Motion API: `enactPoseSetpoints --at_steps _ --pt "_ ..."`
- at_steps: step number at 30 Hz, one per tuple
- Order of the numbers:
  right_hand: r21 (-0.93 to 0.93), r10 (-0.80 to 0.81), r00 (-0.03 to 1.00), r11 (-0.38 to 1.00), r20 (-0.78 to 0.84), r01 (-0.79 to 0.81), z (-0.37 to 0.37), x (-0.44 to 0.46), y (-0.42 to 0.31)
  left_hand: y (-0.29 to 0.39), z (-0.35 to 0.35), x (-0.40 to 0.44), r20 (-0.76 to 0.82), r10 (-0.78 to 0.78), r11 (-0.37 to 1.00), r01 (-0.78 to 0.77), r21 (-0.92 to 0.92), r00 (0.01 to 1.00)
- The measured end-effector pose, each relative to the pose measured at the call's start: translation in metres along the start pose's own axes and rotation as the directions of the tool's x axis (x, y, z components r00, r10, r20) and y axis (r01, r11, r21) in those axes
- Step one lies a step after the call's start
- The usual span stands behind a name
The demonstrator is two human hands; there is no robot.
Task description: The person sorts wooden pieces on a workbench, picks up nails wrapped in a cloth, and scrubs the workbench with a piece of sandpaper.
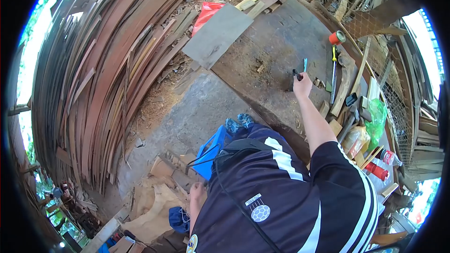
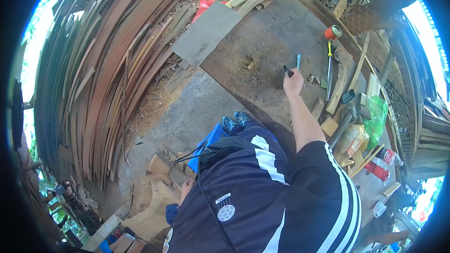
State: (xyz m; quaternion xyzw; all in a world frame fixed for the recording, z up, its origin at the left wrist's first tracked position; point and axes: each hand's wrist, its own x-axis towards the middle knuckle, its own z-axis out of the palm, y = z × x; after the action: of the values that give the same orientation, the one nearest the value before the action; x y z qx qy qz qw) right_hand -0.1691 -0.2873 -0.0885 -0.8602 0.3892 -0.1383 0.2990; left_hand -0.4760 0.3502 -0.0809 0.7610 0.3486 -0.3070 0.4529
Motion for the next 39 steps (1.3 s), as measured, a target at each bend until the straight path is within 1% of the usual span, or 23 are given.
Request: enactPoseSetpoints --at_steps 2,3,5,6,7,9,11,14,17,18,19,21,23,25,26,28,29,30,33,36,37,38,39 --pt "0.03 -0.111 0.993 0.993 0.028 0.11 0.034 -0.004 0.014 0.01 0.007 -0.034 0.026 -0.004 0.992 0.001 0.125 1.0" --pt "-0.002 -0.18 0.984 0.984 0.012 0.18 0.047 -0.011 0.005 0.008 0.008 -0.037 0.02 0.029 0.968 -0.033 0.248 0.999" --pt "0.112 -0.185 0.982 0.977 0.041 0.18 0.066 -0.034 -0.027 -0.012 0.009 -0.035 0.024 0.09 0.87 -0.09 0.484 0.996" --pt "0.221 -0.165 0.976 0.966 0.143 0.131 0.078 -0.05 -0.041 0.0 0.009 -0.042 0.001 0.044 0.91 -0.04 0.412 0.999" --pt "0.189 -0.31 0.934 0.942 0.176 0.277 0.086 -0.067 -0.053 0.028 0.014 -0.052 -0.018 -0.004 0.943 0.01 0.333 1.0" --pt "0.362 -0.33 0.849 0.915 0.413 0.18 0.098 -0.1 -0.083 0.06 0.026 -0.049 -0.043 -0.07 0.971 0.078 0.228 0.997" --pt "0.409 -0.388 0.745 0.897 0.543 0.169 0.12 -0.124 -0.093 0.071 0.029 -0.034 -0.06 -0.108 0.975 0.117 0.188 0.992" --pt "0.507 -0.455 0.681 0.85 0.574 0.141 0.127 -0.13 -0.112 0.117 0.04 -0.029 -0.09 0.091 0.962 -0.064 0.264 0.992" --pt "0.553 -0.432 0.721 0.829 0.542 0.08 0.09 -0.096 -0.116 0.151 0.051 -0.025 -0.106 0.15 0.971 -0.126 0.204 0.983" --pt "0.518 -0.414 0.777 0.845 0.474 0.134 0.074 -0.078 -0.112 0.151 0.052 -0.019 -0.099 0.148 0.972 -0.126 0.197 0.984" --pt "0.557 -0.413 0.828 0.816 0.379 0.152 0.066 -0.055 -0.098 0.148 0.055 -0.011 -0.093 0.144 0.975 -0.124 0.187 0.985" --pt "0.466 -0.322 0.927 0.861 0.191 0.203 0.027 -0.005 -0.081 0.145 0.062 -0.007 -0.087 0.119 0.981 -0.104 0.166 0.989" --pt "0.245 -0.348 0.937 0.911 0.03 0.33 0.013 0.047 -0.038 0.142 0.073 -0.014 -0.084 0.076 0.986 -0.063 0.153 0.994" --pt "0.087 -0.191 0.981 0.978 0.035 0.187 0.005 0.076 -0.017 0.133 0.077 -0.022 -0.037 0.079 0.976 -0.07 0.206 0.996" --pt "0.038 -0.209 0.978 0.977 0.019 0.209 0.007 0.082 -0.011 0.129 0.077 -0.025 -0.01 0.083 0.968 -0.078 0.237 0.997" --pt "0.072 -0.207 0.968 0.977 0.14 0.199 0.027 0.074 -0.01 0.124 0.072 -0.031 -0.019 0.088 0.935 -0.076 0.348 0.996" --pt "0.136 -0.324 0.938 0.942 0.121 0.307 0.042 0.065 -0.012 0.121 0.07 -0.033 -0.019 0.094 0.914 -0.079 0.398 0.995" --pt "0.148 -0.367 0.92 0.926 0.138 0.347 0.051 0.049 -0.027 0.119 0.071 -0.035 -0.018 0.099 0.893 -0.081 0.444 0.995" --pt "0.301 -0.424 0.855 0.892 0.299 0.337 0.084 -0.012 -0.076 0.121 0.064 -0.035 -0.066 -0.001 0.917 0.027 0.398 0.998" --pt "0.334 -0.469 0.674 0.882 0.571 0.331 0.125 -0.071 -0.109 0.13 0.065 -0.034 -0.116 -0.016 0.96 0.048 0.276 0.993" --pt "0.438 -0.508 0.596 0.856 0.622 0.273 0.132 -0.082 -0.118 0.139 0.068 -0.037 -0.127 0.01 0.972 0.02 0.235 0.992" --pt "0.458 -0.542 0.576 0.836 0.611 0.301 0.136 -0.093 -0.125 0.149 0.07 -0.039 -0.124 0.024 0.969 0.007 0.246 0.992" --pt "0.512 -0.569 0.604 0.809 0.558 0.289 0.137 -0.097 -0.134 0.161 0.072 -0.04 -0.121 0.04 0.966 -0.007 0.257 0.992"
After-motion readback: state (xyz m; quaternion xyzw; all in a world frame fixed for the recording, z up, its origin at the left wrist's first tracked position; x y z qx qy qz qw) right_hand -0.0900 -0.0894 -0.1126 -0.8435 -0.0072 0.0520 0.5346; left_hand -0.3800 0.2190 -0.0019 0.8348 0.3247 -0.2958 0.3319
